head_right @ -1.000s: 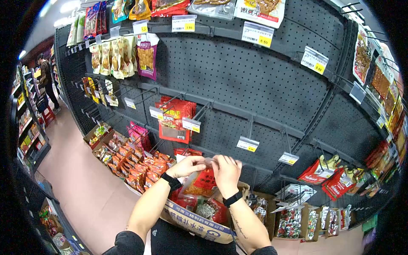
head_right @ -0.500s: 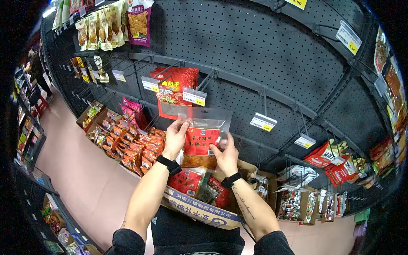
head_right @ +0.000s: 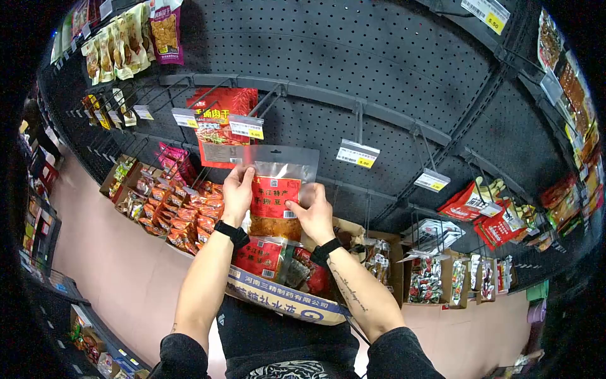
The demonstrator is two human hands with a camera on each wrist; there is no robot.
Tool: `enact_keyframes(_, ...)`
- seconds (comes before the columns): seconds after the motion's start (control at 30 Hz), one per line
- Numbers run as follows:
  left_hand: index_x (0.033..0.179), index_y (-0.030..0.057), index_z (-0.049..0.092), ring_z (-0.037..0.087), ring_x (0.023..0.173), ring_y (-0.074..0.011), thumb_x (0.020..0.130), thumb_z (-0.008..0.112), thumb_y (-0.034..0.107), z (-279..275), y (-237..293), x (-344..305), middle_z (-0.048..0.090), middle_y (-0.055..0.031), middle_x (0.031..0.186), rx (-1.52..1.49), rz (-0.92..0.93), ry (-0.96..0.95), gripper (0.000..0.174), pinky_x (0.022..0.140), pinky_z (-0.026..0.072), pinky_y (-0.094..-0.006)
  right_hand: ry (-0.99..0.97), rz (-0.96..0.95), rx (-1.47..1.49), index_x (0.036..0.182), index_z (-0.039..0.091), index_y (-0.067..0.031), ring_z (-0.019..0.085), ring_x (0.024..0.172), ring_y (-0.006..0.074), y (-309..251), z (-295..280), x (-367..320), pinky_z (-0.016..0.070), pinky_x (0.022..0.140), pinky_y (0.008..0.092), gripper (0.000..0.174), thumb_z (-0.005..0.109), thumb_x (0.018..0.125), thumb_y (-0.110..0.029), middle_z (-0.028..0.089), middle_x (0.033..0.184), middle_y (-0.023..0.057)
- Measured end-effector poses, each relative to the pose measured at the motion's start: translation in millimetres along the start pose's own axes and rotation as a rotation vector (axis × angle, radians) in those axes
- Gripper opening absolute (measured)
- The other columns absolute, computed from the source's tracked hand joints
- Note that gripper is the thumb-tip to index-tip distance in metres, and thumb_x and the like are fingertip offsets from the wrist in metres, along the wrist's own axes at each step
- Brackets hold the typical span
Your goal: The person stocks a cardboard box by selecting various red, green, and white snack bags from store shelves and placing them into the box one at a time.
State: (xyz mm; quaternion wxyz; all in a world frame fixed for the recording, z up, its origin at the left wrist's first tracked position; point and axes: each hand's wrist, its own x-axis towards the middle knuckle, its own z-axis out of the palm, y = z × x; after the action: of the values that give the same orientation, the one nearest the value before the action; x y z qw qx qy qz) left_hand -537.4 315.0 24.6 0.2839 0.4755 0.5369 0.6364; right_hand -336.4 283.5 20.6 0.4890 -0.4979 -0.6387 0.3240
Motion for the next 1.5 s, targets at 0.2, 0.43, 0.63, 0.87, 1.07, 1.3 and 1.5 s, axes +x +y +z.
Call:
enact_keyframes(0.2,0.104,-0.0019,0.065,0.067,0.088,-0.0177,0.096,0.059,0.02,1,2,0,0.072,-0.0108,0.096,-0.071,-0.022,-0.012,0.024,0.082,0.0501,-0.0313,-0.016,0.007,-0.069,0.114,0.047,-0.0033,0.067,0.079,0.0176,-6,-3,0,0.0534,0.07,0.0307,0.052,0.082,0.079,-0.019,0.067,0.085,0.0086)
enact_keyframes(0.43,0.103,-0.0012,0.062,0.061,0.089,-0.0128,0.098,0.059,0.015,-2,4,1,0.068,-0.0069,0.097,-0.004,-0.021,-0.014,0.018,0.081,0.0478,-0.0276,-0.025,0.009,-0.083,0.114,0.047,-0.0033,0.067,0.078,0.0176,-9,-2,2,0.0533,0.069,0.031,0.052,0.082,0.079,-0.019,0.066,0.084,0.008)
enact_keyframes(0.63,0.106,-0.0009,0.061,0.067,0.088,-0.0195,0.094,0.06,0.016,-3,7,-4,0.07,-0.0128,0.097,-0.056,-0.003,-0.004,0.021,0.081,0.0513,-0.0319,-0.032,0.005,-0.037,0.113,0.047,-0.0025,0.067,0.078,0.0168,2,-2,1,0.0531,0.069,0.0306,0.051,0.081,0.08,-0.018,0.066,0.085,0.0087)
enact_keyframes(0.87,0.123,0.0014,0.053,0.066,0.093,-0.0175,0.091,0.066,0.01,-7,3,2,0.069,-0.0111,0.101,-0.041,0.057,0.017,0.036,0.082,0.051,-0.0306,-0.021,-0.017,0.068,0.111,0.047,-0.0018,0.066,0.083,0.0132,-5,0,-1,0.0524,0.071,0.0287,0.039,0.074,0.085,-0.008,0.067,0.088,0.0092)
enact_keyframes(1.07,0.148,0.006,0.031,0.059,0.103,-0.0202,0.09,0.063,0.002,-10,35,3,0.06,-0.0136,0.118,-0.121,0.257,0.075,0.066,0.089,0.049,-0.0326,0.05,-0.161,0.07,0.108,0.047,-0.0035,0.065,0.08,0.0127,-36,5,-4,0.0525,0.072,0.0291,0.035,0.074,0.085,-0.008,0.066,0.088,0.0078)
enact_keyframes(1.3,0.147,0.0109,0.039,0.031,0.139,-0.0412,0.079,0.077,0.021,-14,66,8,0.025,-0.0232,0.151,0.224,0.627,0.12,0.078,0.112,0.0323,-0.0487,0.069,-0.219,-0.004,0.107,0.046,-0.0041,0.065,0.082,0.0122,-69,6,-4,0.0521,0.072,0.0289,0.033,0.073,0.087,-0.009,0.067,0.09,0.0088)
enact_keyframes(1.5,0.151,0.0031,0.028,0.022,0.144,-0.0429,0.089,0.065,0.03,0,67,8,0.019,-0.0263,0.157,0.605,0.623,0.184,0.077,0.115,0.0232,-0.0507,0.153,-0.228,0.027,0.107,0.048,-0.0036,0.067,0.077,0.0183,-57,16,9,0.0521,0.067,0.0315,0.031,0.071,0.089,-0.012,0.066,0.088,0.0114)
